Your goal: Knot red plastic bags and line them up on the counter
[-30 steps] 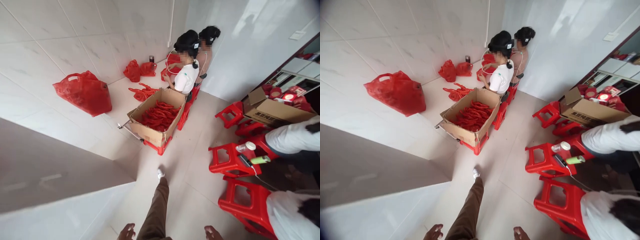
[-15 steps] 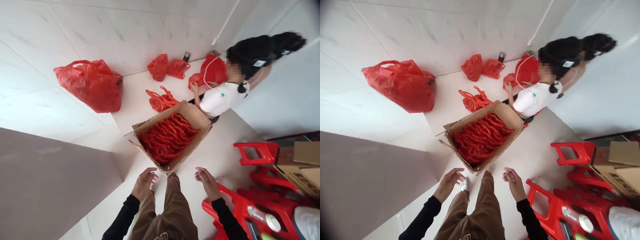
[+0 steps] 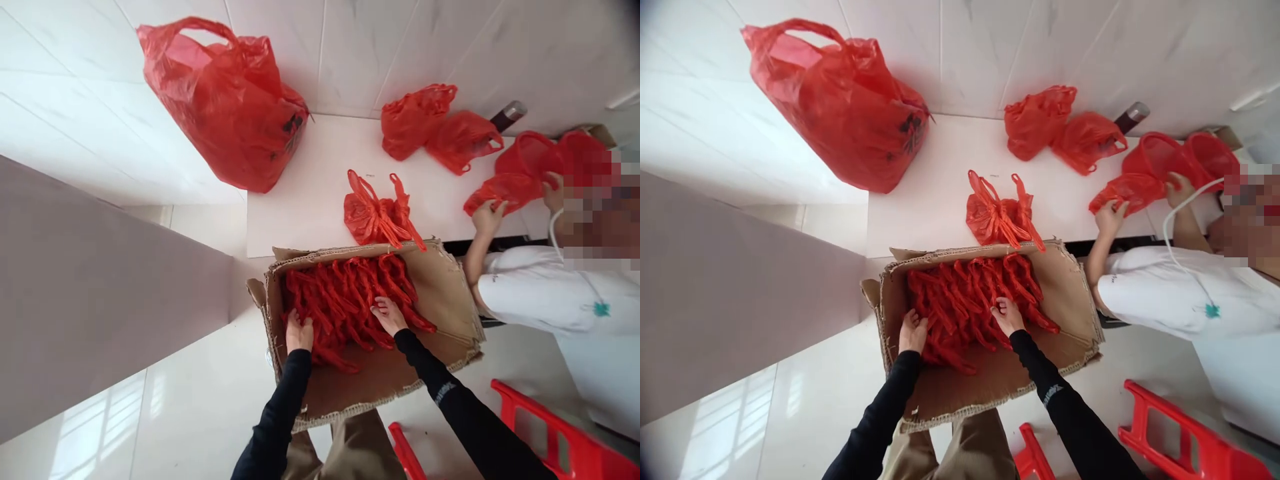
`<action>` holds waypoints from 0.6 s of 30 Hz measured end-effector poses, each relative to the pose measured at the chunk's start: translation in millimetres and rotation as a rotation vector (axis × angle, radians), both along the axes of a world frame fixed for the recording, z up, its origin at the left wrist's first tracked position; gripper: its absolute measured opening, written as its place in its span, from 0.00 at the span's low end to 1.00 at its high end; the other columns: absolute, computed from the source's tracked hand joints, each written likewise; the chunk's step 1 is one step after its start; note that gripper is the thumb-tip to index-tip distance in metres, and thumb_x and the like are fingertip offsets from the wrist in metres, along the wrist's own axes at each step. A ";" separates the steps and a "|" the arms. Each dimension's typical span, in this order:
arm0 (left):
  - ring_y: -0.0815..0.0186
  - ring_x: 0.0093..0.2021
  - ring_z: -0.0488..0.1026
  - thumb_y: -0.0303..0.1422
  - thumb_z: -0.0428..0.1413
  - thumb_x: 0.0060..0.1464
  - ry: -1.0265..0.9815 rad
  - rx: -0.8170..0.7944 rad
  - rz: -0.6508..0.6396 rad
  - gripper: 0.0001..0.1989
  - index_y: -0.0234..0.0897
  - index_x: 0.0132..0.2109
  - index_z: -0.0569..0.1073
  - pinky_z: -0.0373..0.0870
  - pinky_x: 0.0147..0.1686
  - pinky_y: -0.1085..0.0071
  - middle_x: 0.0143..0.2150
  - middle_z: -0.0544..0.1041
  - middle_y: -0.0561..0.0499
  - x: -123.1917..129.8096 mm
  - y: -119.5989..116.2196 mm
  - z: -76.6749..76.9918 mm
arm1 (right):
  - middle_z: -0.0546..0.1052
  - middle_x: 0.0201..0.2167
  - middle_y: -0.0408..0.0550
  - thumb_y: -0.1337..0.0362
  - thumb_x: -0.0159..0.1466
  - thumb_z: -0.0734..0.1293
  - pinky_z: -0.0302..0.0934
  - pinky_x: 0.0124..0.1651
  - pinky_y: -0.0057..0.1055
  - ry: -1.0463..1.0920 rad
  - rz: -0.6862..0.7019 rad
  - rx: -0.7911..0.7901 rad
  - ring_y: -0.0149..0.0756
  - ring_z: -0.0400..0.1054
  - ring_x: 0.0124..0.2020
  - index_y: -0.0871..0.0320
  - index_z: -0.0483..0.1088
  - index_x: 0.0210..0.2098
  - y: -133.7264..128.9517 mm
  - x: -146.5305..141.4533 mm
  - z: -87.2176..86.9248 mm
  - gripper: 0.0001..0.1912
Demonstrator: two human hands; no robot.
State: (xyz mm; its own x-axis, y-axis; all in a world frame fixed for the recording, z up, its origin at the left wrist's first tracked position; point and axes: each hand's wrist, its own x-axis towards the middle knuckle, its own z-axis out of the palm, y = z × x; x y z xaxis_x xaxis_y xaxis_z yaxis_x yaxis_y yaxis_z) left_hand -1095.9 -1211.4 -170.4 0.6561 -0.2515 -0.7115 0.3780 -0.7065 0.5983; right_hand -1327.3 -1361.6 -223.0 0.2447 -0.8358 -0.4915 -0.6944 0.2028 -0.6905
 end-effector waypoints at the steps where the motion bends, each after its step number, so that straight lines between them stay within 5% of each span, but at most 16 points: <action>1: 0.53 0.59 0.70 0.37 0.58 0.63 -0.060 0.032 -0.003 0.21 0.38 0.61 0.69 0.70 0.57 0.48 0.63 0.69 0.42 4.9 -11.3 -11.6 | 0.75 0.48 0.50 0.59 0.69 0.69 0.71 0.48 0.42 0.020 0.023 0.002 0.40 0.73 0.45 0.60 0.71 0.51 -5.3 2.2 -12.1 0.14; 6: 0.49 0.64 0.65 0.37 0.59 0.62 -0.229 0.196 -0.092 0.25 0.39 0.63 0.67 0.65 0.61 0.44 0.67 0.64 0.41 26.0 -50.8 -66.6 | 0.75 0.50 0.51 0.59 0.69 0.69 0.71 0.48 0.43 0.031 0.184 0.014 0.40 0.73 0.45 0.59 0.70 0.53 -10.7 33.0 -69.8 0.16; 9: 0.49 0.64 0.65 0.38 0.59 0.61 -0.235 0.296 -0.141 0.26 0.39 0.64 0.66 0.64 0.61 0.43 0.67 0.64 0.41 26.6 -63.8 -96.8 | 0.71 0.57 0.54 0.58 0.68 0.69 0.67 0.56 0.50 0.046 0.257 -0.019 0.46 0.70 0.54 0.58 0.66 0.60 -4.7 58.2 -95.3 0.23; 13: 0.49 0.63 0.66 0.39 0.58 0.62 -0.225 0.373 -0.184 0.26 0.38 0.64 0.66 0.65 0.60 0.43 0.66 0.65 0.41 21.6 -73.2 -125.2 | 0.62 0.66 0.64 0.55 0.60 0.74 0.58 0.64 0.55 0.123 0.290 -0.046 0.59 0.57 0.66 0.59 0.57 0.67 7.4 87.2 -113.1 0.40; 18: 0.53 0.58 0.71 0.37 0.59 0.61 -0.212 0.359 -0.219 0.23 0.37 0.61 0.68 0.71 0.56 0.48 0.61 0.70 0.42 20.4 -76.4 -139.9 | 0.61 0.64 0.71 0.47 0.56 0.74 0.59 0.60 0.61 0.216 0.270 -0.048 0.68 0.58 0.64 0.63 0.53 0.68 13.1 115.1 -121.0 0.50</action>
State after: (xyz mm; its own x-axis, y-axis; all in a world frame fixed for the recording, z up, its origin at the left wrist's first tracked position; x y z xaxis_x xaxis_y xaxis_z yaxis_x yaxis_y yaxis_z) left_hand -1075.5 -1287.8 -310.3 0.7552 -0.1632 -0.6348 0.0924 -0.9323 0.3497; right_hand -1212.3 -1348.5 -344.0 0.3545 -0.7786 -0.5178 -0.8498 -0.0372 -0.5259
